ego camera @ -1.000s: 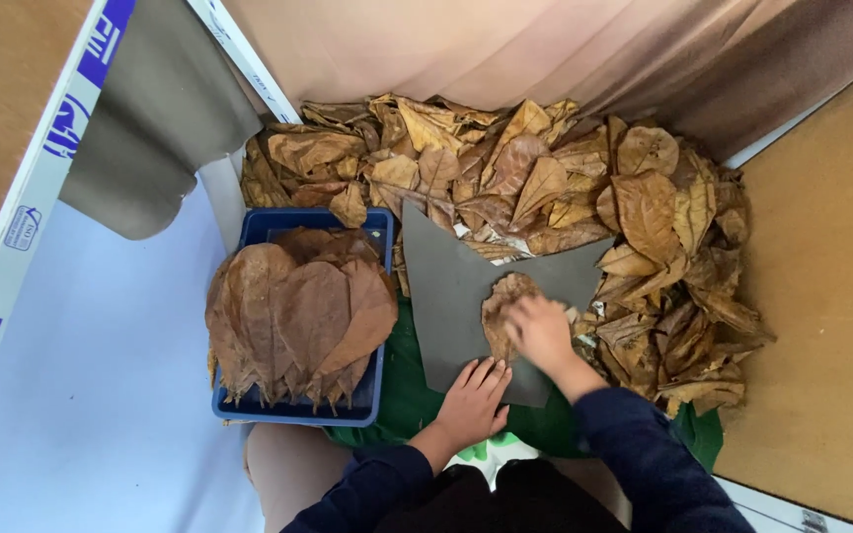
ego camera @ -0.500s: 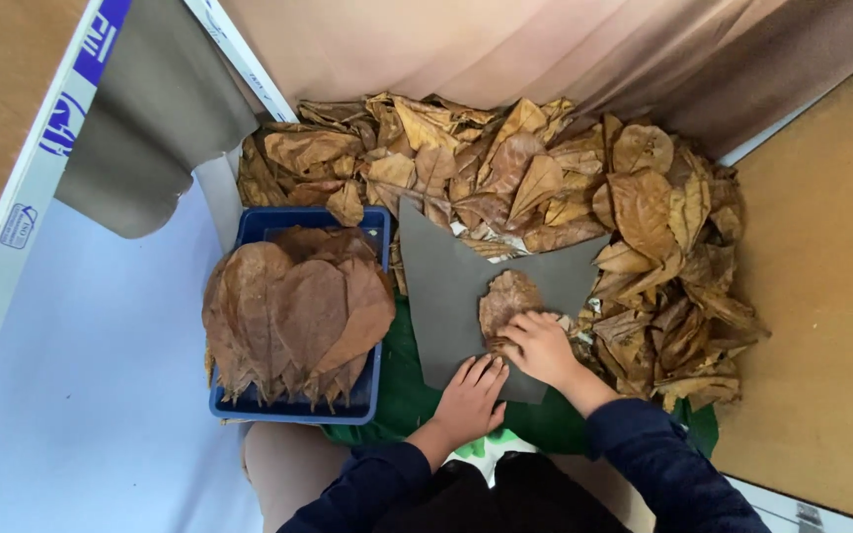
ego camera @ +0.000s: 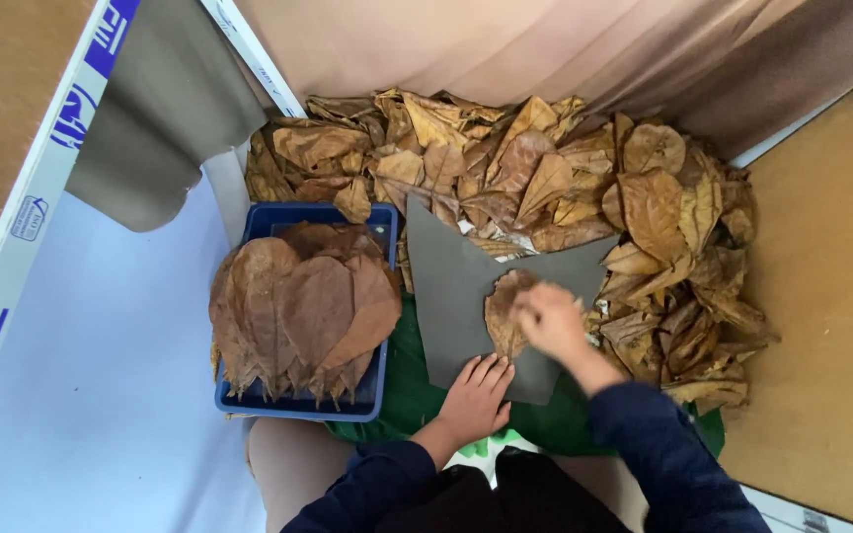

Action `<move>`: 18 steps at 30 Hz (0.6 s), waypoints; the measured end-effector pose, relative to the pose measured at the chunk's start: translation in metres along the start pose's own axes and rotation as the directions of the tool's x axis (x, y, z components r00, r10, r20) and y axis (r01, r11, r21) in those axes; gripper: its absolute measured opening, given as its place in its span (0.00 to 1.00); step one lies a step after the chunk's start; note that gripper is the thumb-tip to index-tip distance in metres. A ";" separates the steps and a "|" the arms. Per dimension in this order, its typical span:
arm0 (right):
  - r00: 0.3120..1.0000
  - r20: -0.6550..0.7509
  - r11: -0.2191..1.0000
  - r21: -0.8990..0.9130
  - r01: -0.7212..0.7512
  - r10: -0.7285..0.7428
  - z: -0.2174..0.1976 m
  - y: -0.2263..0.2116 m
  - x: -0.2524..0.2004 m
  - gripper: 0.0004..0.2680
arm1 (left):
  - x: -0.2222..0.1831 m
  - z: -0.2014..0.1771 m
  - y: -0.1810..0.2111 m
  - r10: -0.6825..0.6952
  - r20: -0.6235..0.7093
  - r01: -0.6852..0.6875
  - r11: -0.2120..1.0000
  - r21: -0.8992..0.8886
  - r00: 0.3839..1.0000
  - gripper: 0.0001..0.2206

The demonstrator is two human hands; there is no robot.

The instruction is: Manually smoothing out dried leaves on a flat board and stacking them into a plastic bin.

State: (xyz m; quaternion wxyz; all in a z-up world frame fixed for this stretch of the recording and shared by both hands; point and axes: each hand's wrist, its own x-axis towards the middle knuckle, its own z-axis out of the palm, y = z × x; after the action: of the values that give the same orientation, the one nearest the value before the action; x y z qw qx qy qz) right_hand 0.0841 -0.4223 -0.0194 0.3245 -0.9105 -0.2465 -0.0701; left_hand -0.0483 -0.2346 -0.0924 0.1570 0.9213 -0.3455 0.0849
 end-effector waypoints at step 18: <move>0.836 -0.450 0.948 0.203 -0.247 0.314 0.030 0.050 -0.004 0.08 | 0.049 0.041 -0.018 -0.216 -0.012 0.216 0.975 0.052 0.976 0.18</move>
State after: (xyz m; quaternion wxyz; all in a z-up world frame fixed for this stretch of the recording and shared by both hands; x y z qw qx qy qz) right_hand 0.1039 -0.4381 -0.0720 0.4434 -0.8668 -0.0269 -0.2265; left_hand 0.0026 -0.2660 -0.1223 0.1419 0.9569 -0.2406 0.0794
